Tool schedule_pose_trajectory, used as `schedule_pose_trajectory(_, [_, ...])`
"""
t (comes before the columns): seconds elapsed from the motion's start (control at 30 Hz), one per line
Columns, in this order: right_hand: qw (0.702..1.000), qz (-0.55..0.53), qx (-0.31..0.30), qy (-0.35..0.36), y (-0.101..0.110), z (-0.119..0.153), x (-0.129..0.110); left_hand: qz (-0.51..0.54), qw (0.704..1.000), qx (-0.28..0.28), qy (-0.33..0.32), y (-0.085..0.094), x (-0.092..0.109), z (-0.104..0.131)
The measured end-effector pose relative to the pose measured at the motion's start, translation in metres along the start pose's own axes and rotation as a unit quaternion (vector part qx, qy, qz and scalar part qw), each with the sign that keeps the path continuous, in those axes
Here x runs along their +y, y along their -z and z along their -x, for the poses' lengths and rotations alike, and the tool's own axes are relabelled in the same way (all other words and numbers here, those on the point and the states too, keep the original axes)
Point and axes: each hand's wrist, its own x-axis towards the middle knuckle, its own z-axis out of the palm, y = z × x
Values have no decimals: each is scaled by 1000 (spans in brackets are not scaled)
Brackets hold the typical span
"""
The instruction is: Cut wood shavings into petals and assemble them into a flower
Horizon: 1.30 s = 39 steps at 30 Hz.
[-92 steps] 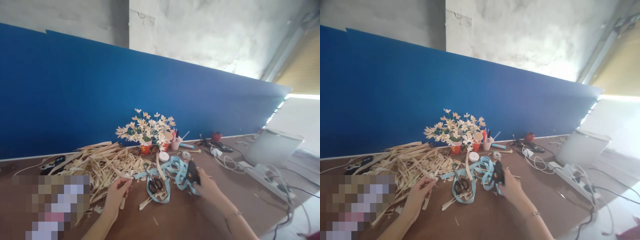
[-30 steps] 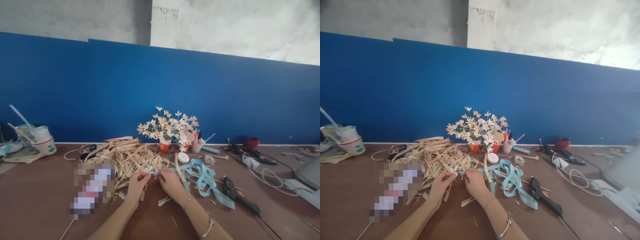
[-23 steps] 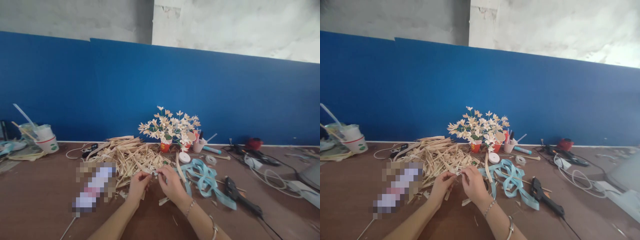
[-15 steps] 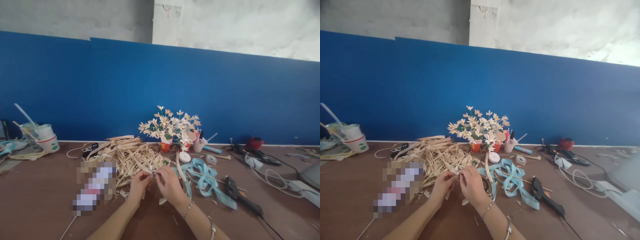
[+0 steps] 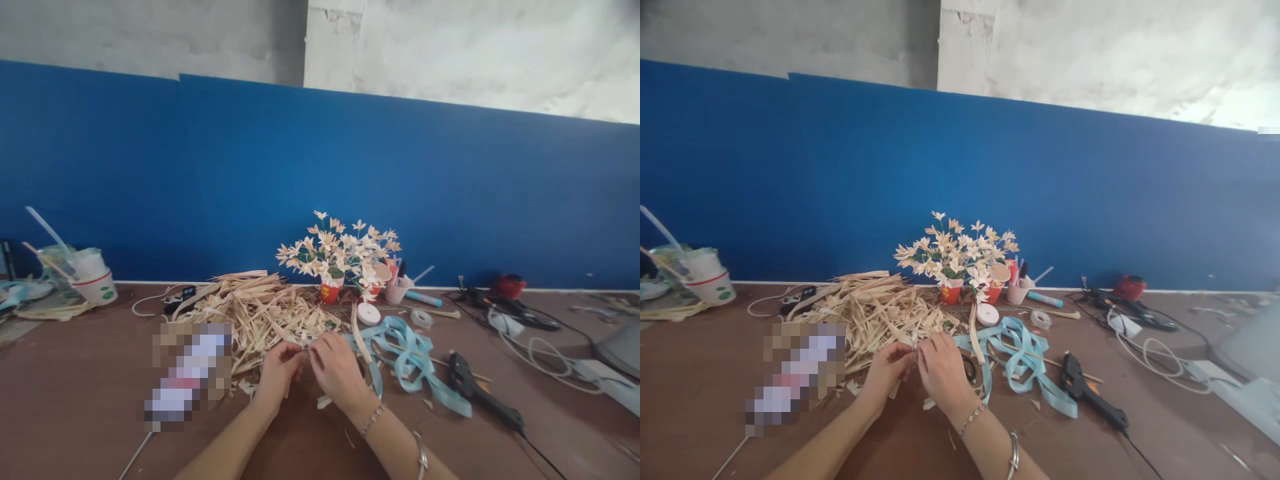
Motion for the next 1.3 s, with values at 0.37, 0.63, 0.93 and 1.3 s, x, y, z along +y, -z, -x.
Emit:
schedule_pose_trajectory(0.37, [999,46,-11,-5,6,-1,-5,-16,1000,7,-1,-2,0,1])
schedule_pose_trajectory(0.63, [999,52,-7,-3,7,-2,-4,-32,999,13,-5,-2,2,1])
schedule_pose_trajectory(0.93, [999,43,-2,3,8,-2,-3,-33,999,8,-2,0,-1,0])
schedule_pose_trajectory(1.3, [999,41,-16,27,9,-2,-2,-25,1000,13,5,-1,-2,-1])
